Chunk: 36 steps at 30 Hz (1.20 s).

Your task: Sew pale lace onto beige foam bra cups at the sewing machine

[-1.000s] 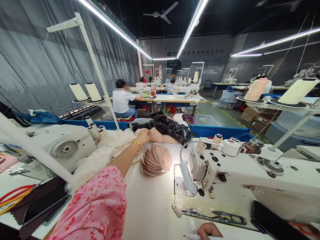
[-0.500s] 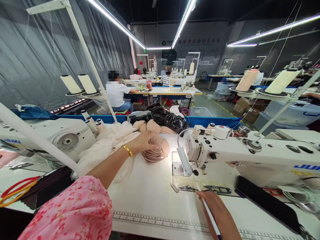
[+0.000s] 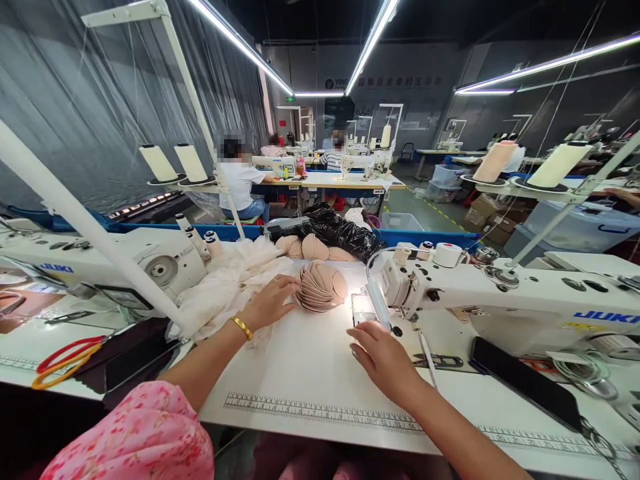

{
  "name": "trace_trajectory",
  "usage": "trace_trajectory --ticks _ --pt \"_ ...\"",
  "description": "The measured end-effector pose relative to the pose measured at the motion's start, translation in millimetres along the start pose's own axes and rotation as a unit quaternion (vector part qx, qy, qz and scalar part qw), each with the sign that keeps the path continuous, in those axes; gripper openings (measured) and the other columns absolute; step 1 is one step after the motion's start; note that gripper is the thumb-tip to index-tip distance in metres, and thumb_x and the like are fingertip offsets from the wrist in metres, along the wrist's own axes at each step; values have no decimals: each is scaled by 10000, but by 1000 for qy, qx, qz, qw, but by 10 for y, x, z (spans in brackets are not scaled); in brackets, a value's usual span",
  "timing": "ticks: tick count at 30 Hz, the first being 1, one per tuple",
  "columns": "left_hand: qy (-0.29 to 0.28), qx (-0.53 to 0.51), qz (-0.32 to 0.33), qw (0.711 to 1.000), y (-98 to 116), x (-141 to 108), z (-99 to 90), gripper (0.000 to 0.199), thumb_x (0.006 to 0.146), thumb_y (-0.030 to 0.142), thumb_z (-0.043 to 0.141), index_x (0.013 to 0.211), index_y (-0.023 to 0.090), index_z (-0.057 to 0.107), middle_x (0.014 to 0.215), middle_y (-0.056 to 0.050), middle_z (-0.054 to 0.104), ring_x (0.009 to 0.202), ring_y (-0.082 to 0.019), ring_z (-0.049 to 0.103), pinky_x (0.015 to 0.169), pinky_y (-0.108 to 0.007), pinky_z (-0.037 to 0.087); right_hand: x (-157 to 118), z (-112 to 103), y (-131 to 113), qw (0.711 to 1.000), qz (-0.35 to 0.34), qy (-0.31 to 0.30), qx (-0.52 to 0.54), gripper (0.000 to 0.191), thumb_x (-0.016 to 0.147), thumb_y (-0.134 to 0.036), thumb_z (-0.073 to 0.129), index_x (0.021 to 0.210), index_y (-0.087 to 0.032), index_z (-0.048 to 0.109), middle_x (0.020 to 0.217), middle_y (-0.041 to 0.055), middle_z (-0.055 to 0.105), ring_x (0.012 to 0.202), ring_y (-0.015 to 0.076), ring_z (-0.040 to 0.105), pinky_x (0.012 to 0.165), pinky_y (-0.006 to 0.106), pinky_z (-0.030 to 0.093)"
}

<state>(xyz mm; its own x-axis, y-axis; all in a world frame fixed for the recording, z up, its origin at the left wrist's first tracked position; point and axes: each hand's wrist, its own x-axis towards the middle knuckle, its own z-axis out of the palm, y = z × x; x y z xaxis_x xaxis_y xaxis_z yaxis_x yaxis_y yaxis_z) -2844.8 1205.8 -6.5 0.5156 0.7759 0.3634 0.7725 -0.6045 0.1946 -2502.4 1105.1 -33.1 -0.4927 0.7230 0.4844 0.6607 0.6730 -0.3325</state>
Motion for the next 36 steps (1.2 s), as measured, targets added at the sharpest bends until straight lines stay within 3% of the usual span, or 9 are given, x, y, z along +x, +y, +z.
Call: trace_trajectory --ticks 5,10,15,17,23,28,33,36 --pt "4 20 25 999 38 -4 98 32 923 196 712 928 223 727 1169 -82 678 1116 -265 606 1014 -434 532 584 400 78 998 60 26 -23 248 1008 -150 514 1190 -239 657 1144 101 661 961 241 638 688 315 512" --pt "16 34 34 999 -10 3 159 143 948 155 661 832 205 727 1201 -97 679 1137 -271 591 1027 -457 532 755 611 175 997 53 35 -39 203 990 -103 496 939 -212 661 1074 107 638 972 258 576 741 333 488" --pt "32 28 48 998 -135 28 111 212 994 174 611 819 204 727 1420 -95 647 1303 -289 548 1139 -509 495 842 622 225 999 6 41 -33 230 1007 -86 507 952 -224 684 1316 116 652 1177 307 545 970 437 515" --pt "31 23 53 998 -192 60 100 224 995 169 604 805 205 718 1437 -90 654 1329 -283 553 1151 -504 497 887 620 247 999 -9 39 -26 204 1009 -99 541 961 -233 687 1311 99 674 1232 311 536 1025 444 503" --pt "27 9 53 998 -295 114 157 204 998 162 590 842 215 711 1298 -92 724 1201 -247 647 1099 -470 540 954 654 277 999 1 25 -29 152 989 -106 582 1000 -229 670 1037 74 714 1038 289 575 894 399 491" --pt "28 -8 51 998 -336 103 227 228 1006 138 553 843 208 695 1280 -92 718 1185 -224 667 1074 -433 562 982 663 274 999 18 15 -44 253 980 -123 592 1209 -209 657 1067 96 710 1047 310 573 851 398 451" --pt "27 -22 50 998 -364 87 236 223 1005 136 552 844 206 689 1265 -97 717 1195 -226 668 1087 -434 561 968 644 289 999 6 -1 -40 164 1019 -141 565 993 -231 700 965 68 707 971 273 573 812 377 423" --pt "24 -24 42 999 -350 86 221 225 1002 137 544 849 208 693 1261 -100 717 1188 -232 667 1071 -442 565 933 648 308 1000 9 5 -28 202 1029 -127 538 985 -216 714 940 70 700 949 262 568 795 364 427"
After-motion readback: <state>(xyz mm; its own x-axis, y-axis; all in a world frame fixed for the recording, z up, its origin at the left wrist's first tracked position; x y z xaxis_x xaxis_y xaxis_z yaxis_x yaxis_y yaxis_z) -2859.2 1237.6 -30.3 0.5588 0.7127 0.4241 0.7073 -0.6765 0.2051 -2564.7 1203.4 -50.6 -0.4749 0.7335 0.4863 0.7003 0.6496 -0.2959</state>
